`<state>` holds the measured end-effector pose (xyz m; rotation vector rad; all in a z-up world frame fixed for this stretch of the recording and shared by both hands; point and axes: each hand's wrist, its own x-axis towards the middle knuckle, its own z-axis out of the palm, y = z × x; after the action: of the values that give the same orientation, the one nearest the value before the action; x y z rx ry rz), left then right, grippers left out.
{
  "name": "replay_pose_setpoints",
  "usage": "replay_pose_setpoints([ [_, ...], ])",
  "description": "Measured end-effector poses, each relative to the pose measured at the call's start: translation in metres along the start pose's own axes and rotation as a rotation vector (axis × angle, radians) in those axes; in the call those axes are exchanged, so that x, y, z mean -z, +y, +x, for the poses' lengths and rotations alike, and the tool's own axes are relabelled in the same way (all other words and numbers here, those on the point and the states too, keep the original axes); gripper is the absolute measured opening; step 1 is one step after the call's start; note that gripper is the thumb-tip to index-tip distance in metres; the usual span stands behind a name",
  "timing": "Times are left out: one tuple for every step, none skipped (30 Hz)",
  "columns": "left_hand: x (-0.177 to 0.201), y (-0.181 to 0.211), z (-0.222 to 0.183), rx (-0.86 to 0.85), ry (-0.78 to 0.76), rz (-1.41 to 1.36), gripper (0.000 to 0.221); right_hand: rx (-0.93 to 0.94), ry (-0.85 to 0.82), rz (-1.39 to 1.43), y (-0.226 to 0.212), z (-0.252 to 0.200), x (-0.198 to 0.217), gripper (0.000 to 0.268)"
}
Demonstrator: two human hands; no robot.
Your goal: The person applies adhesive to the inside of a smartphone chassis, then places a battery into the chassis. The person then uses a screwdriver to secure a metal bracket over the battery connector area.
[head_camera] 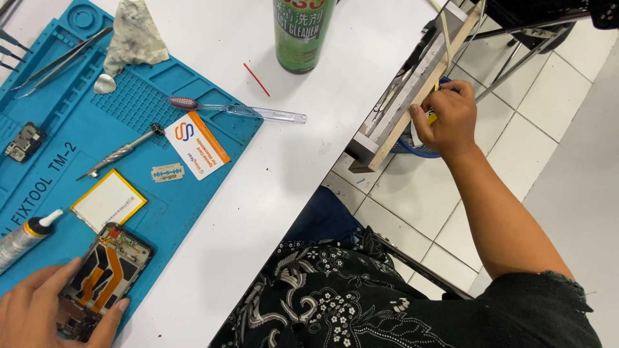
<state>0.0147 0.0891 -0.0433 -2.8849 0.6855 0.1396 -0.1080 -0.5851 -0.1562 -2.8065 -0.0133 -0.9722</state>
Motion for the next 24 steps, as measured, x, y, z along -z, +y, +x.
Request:
replay_pose_setpoints([
  [0.000, -0.001, 0.003, -0.003, 0.000, 0.002, 0.114, -0.003, 0.001, 0.000, 0.000, 0.000, 0.000, 0.032],
  [0.000, -0.002, 0.006, 0.048, -0.082, 0.025, 0.117, -0.014, 0.005, 0.011, 0.001, -0.001, 0.001, 0.031],
  [0.000, -0.004, 0.009, 0.099, -0.164, 0.050, 0.119, -0.027, 0.007, 0.022, 0.000, -0.002, 0.002, 0.029],
  [0.003, -0.002, 0.011, 0.095, -0.165, 0.054, 0.119, -0.033, 0.008, 0.022, 0.000, -0.003, 0.001, 0.029],
  [0.005, 0.000, 0.013, 0.134, -0.200, 0.046, 0.119, -0.053, 0.014, 0.034, 0.000, -0.005, 0.001, 0.027],
  [0.008, 0.001, 0.014, 0.173, -0.234, 0.038, 0.119, -0.073, 0.019, 0.046, 0.000, -0.005, 0.001, 0.026],
  [0.011, 0.005, 0.015, 0.177, -0.233, 0.040, 0.119, -0.071, 0.021, 0.049, 0.002, -0.010, -0.001, 0.026],
  [0.014, 0.007, 0.015, 0.125, -0.178, 0.002, 0.115, -0.114, 0.022, 0.056, 0.001, -0.015, -0.003, 0.025],
  [0.019, 0.007, 0.008, 0.095, -0.120, -0.032, 0.112, -0.144, 0.026, 0.079, 0.000, -0.013, -0.012, 0.025],
  [0.029, 0.016, 0.013, 0.118, -0.117, -0.027, 0.112, -0.130, 0.029, 0.098, 0.000, -0.017, -0.010, 0.025],
  [0.039, 0.025, 0.010, 0.082, -0.080, -0.107, 0.103, -0.179, -0.008, 0.102, 0.000, -0.017, -0.012, 0.025],
  [0.048, 0.032, 0.008, 0.047, -0.037, -0.186, 0.095, -0.227, -0.047, 0.106, -0.001, -0.017, -0.015, 0.026],
  [0.056, 0.037, 0.007, 0.109, -0.037, -0.180, 0.095, -0.184, -0.053, 0.151, -0.003, -0.015, -0.012, 0.026],
  [0.064, 0.039, 0.007, 0.038, 0.010, -0.288, 0.088, -0.212, -0.111, 0.118, -0.005, -0.012, -0.010, 0.026],
  [0.070, 0.040, 0.007, -0.029, 0.065, -0.399, 0.081, -0.232, -0.174, 0.082, -0.005, -0.008, -0.009, 0.027],
  [0.073, 0.039, 0.003, 0.036, 0.070, -0.395, 0.081, -0.183, -0.184, 0.123, -0.007, -0.005, -0.007, 0.027],
  [0.076, 0.037, 0.001, -0.020, 0.118, -0.456, 0.077, -0.051, -0.129, -0.035, -0.006, -0.004, -0.002, 0.021],
  [0.079, 0.035, 0.000, -0.078, 0.170, -0.515, 0.073, 0.081, -0.062, -0.187, -0.004, -0.002, 0.002, 0.019],
  [0.081, 0.032, -0.002, -0.031, 0.189, -0.507, 0.073, 0.119, -0.049, -0.157, -0.021, 0.015, 0.008, 0.019],
  [0.084, 0.028, -0.004, -0.024, 0.164, -0.524, 0.073, 0.172, -0.019, 0.022, -0.037, 0.030, 0.016, 0.021],
  [0.086, 0.026, -0.007, -0.022, 0.125, -0.550, 0.073, 0.218, -0.010, 0.200, -0.053, 0.039, 0.030, 0.024],
  [0.086, 0.024, -0.011, 0.021, 0.129, -0.552, 0.073, 0.249, -0.017, 0.228, -0.071, 0.058, 0.025, 0.024],
  [0.087, 0.022, -0.013, -0.006, 0.146, -0.556, 0.072, 0.303, 0.004, 0.372, -0.091, 0.072, 0.024, 0.020],
  [0.088, 0.019, -0.014, -0.032, 0.163, -0.560, 0.071, 0.355, 0.024, 0.523, -0.109, 0.085, 0.024, 0.017],
])
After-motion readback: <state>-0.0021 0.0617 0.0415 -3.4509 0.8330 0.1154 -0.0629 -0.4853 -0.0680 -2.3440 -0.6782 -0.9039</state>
